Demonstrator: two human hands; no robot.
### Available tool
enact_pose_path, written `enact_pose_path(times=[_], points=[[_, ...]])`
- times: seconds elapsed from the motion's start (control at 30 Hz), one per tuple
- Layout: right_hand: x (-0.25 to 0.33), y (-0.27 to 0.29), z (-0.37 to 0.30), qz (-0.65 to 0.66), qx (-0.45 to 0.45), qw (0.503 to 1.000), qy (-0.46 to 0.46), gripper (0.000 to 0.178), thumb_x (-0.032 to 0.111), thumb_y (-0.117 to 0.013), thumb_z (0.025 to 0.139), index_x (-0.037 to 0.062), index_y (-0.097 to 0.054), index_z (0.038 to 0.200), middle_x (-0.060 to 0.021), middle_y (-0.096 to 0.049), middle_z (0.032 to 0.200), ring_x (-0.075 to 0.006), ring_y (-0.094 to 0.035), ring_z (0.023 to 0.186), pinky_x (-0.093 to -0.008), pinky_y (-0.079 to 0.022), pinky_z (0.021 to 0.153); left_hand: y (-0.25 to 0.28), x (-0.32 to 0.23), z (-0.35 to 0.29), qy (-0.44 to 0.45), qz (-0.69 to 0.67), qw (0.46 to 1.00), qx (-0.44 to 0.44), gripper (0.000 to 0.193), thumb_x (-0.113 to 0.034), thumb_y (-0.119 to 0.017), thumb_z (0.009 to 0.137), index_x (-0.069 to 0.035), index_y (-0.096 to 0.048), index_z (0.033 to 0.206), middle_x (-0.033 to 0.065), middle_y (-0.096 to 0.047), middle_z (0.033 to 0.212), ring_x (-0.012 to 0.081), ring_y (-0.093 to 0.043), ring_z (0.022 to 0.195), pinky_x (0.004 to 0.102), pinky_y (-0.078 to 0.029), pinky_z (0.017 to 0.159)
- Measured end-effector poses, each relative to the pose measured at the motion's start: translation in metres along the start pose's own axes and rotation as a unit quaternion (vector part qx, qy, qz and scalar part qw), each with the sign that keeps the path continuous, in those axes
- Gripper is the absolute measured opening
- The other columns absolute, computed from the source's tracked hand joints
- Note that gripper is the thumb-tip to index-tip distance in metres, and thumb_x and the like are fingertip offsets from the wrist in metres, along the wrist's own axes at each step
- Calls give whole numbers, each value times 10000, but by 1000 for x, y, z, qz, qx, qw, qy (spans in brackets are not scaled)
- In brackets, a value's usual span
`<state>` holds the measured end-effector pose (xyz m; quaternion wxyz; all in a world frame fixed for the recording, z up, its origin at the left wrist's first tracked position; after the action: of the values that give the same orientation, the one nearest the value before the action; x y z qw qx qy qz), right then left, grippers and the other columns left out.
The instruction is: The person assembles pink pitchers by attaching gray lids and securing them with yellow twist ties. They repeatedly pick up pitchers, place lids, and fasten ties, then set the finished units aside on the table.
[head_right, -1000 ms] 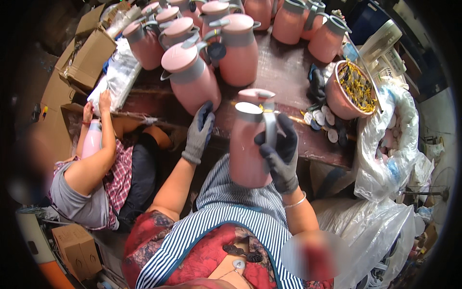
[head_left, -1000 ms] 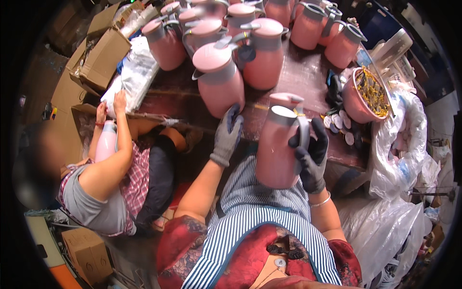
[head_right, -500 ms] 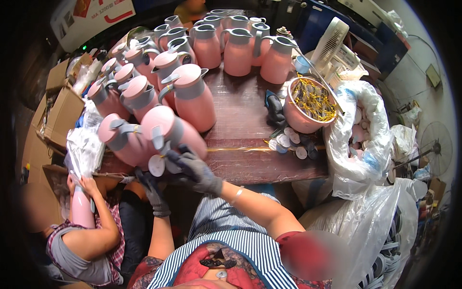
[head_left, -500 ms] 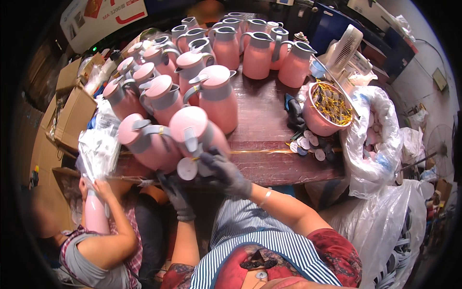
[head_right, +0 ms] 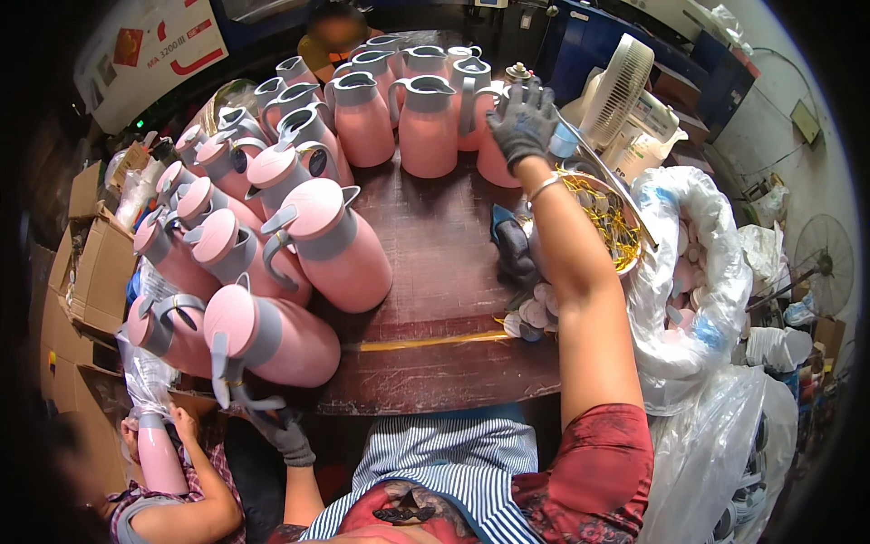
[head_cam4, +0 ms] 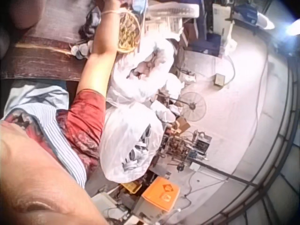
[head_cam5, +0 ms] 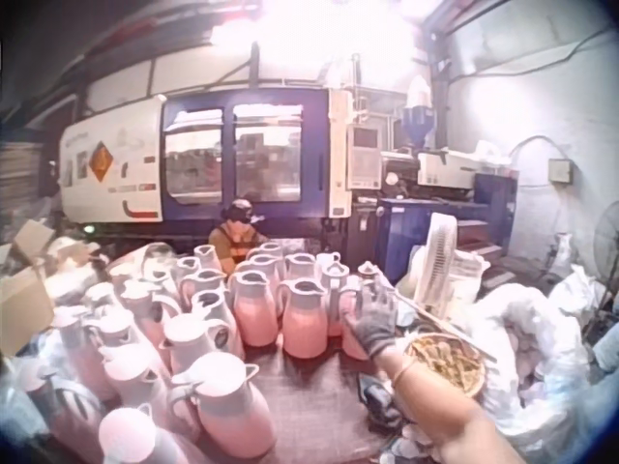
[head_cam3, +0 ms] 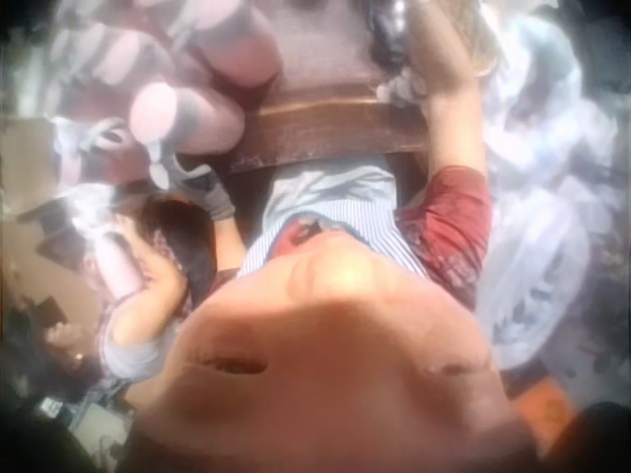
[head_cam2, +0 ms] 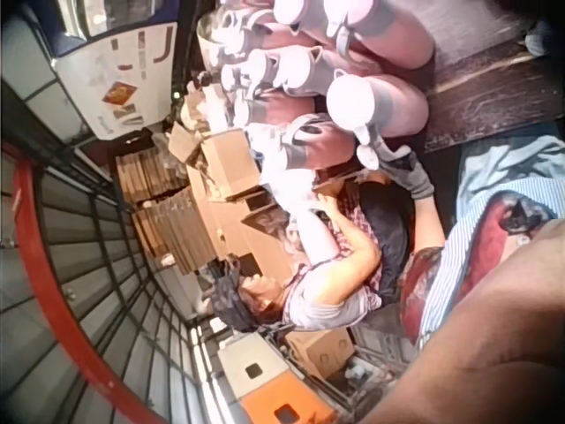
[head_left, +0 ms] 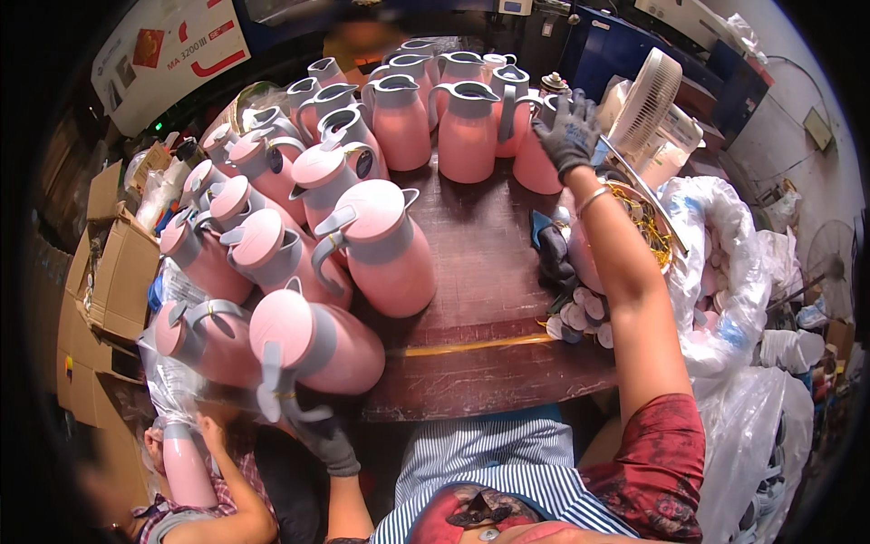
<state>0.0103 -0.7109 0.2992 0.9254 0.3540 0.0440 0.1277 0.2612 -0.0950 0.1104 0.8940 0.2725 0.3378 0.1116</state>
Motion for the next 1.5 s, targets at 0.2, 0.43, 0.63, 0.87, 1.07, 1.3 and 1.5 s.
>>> enact_pose_path(times=[0.2,0.43,0.63,0.87,1.07,1.3,1.5], points=[[-43,-43,3,139,76,986,-52,686,300,-888,626,234,-641,1262,-105,-499,1425,-405,-556,1235,-478,-475,1046,33,20,-28,68,79,994,-44,473,-135,-534,1015,75,-445,1430,273,-474,1448,420,-463,1355,501,-335,1164],[-41,160,-61,463,-49,862,200,483,112,-868,753,57,-631,1170,-174,-533,1446,-352,-496,1370,-398,-439,1093,33,-103,-63,-128,-113,984,44,503,-139,-640,965,-10,-453,1413,206,-485,1356,367,-503,1218,476,-406,1064],[7,264,-206,590,226,706,319,608,27,-850,708,102,-603,1258,-160,-499,1495,-358,-526,1338,-430,-473,1067,13,-245,14,-131,-350,922,102,942,-396,-782,900,-2,-258,1576,189,-397,1514,333,-412,1402,479,-363,1148],[-66,258,-244,524,59,809,260,671,105,-827,796,34,-534,1395,-158,-612,1390,-306,-608,1274,-414,-508,1026,-23,-218,-39,164,-557,804,131,485,-212,-662,1013,16,-475,1397,128,-537,1383,210,-545,1237,358,-454,1062],[-406,113,-210,-1,101,969,-224,358,325,-618,894,46,-676,1110,-224,-674,1159,-399,-629,1126,-479,-493,980,-19,-225,-35,108,-506,835,185,538,-255,-704,988,12,-495,1406,115,-562,1357,195,-560,1204,331,-453,1035],[-457,-7,-222,-194,381,895,-128,533,221,-651,867,124,-535,1378,-216,-556,1412,-389,-550,1300,-490,-464,1061,-38,-179,-61,198,-515,810,198,397,-74,-772,911,-39,-551,1239,43,-622,1137,136,-616,1013,286,-511,923],[-507,36,-219,-176,237,939,-173,440,391,-468,1004,97,-601,1303,-245,-718,1109,-450,-689,1025,-541,-539,863,-28,-192,-33,149,-534,816,165,410,-130,-917,761,-51,-638,1052,-10,-652,975,90,-611,888,255,-518,805]])
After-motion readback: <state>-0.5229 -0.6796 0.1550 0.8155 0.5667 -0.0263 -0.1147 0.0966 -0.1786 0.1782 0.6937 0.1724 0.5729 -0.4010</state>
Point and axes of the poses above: each hand's wrist, its own z-axis towards the middle knuckle, its own y-axis out of the back of the hand, x = y × z, the point moved 8 cm from there along z, towards the middle knuckle
